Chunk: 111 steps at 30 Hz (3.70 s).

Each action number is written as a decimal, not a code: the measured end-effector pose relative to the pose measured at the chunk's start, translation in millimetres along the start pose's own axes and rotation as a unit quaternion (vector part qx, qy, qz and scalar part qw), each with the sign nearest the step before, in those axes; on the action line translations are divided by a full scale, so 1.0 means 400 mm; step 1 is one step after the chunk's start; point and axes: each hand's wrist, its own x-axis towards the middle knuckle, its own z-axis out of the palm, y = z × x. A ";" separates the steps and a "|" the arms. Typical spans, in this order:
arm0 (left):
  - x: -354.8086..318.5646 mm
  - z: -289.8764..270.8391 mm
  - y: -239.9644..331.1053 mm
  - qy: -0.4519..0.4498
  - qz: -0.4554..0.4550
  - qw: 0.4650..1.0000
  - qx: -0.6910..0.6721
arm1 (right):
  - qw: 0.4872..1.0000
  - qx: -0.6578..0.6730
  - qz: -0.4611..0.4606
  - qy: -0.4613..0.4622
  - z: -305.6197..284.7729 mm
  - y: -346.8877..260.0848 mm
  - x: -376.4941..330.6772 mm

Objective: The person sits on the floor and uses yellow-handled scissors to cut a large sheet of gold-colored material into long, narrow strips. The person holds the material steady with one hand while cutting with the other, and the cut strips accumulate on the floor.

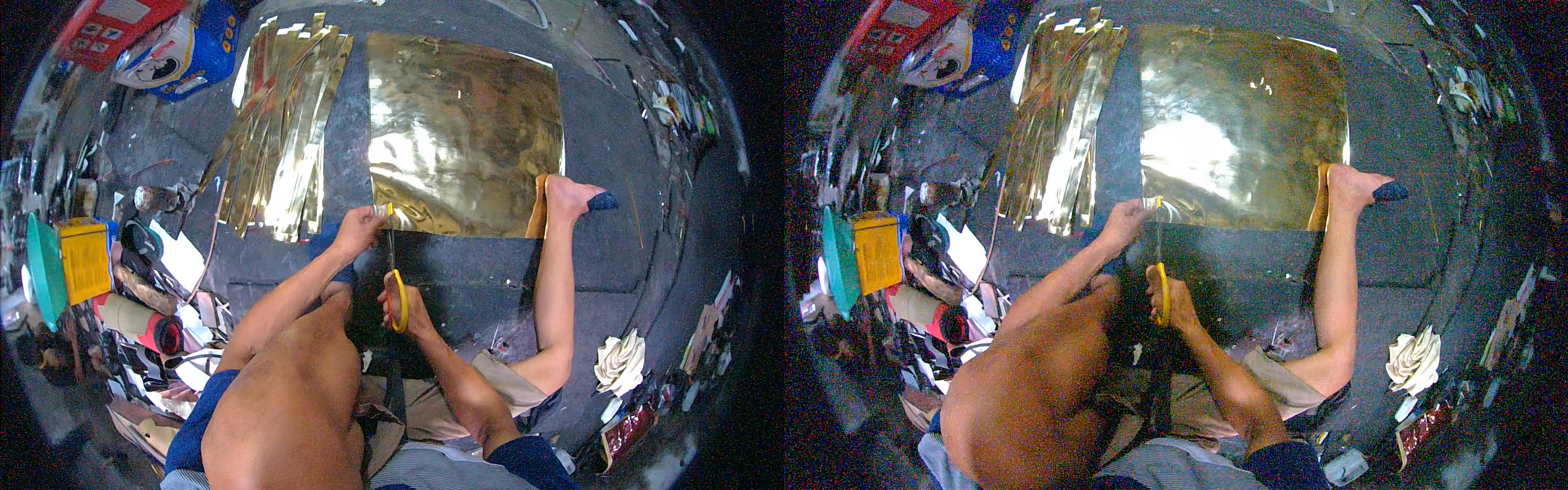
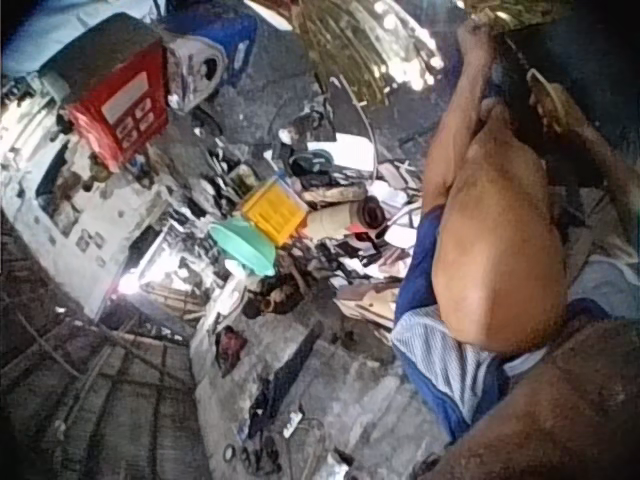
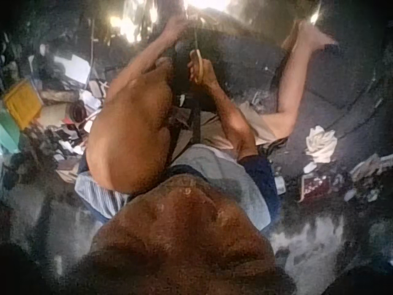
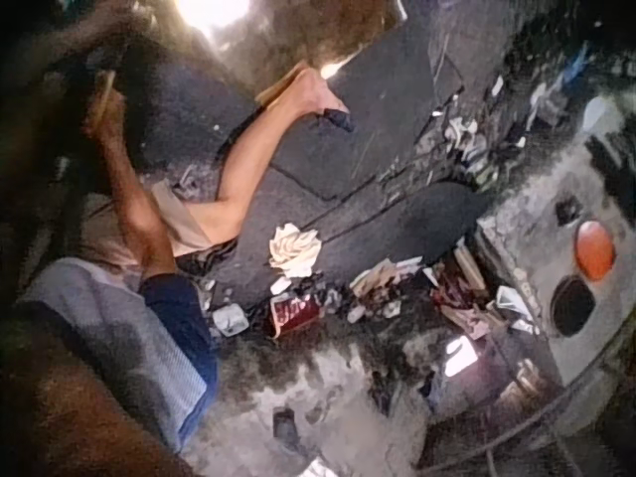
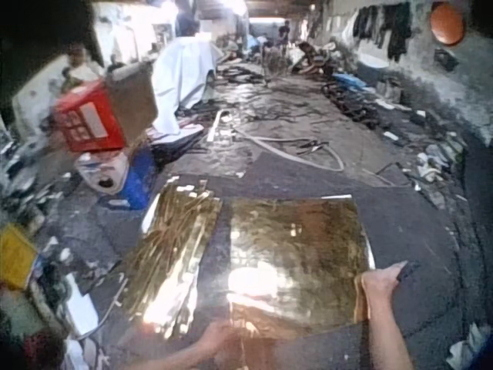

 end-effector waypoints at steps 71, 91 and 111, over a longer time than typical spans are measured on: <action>-0.209 -0.094 0.209 -0.015 0.037 0.996 -0.074 | 0.929 -0.241 -0.211 0.187 -0.007 -0.858 0.638; -0.175 -0.213 0.133 0.311 0.193 0.831 0.419 | 0.959 0.039 -0.279 0.036 -0.147 -0.776 0.519; 0.184 -0.084 0.026 0.066 -0.046 0.994 0.073 | 0.993 0.112 0.041 -0.019 0.033 0.019 -0.129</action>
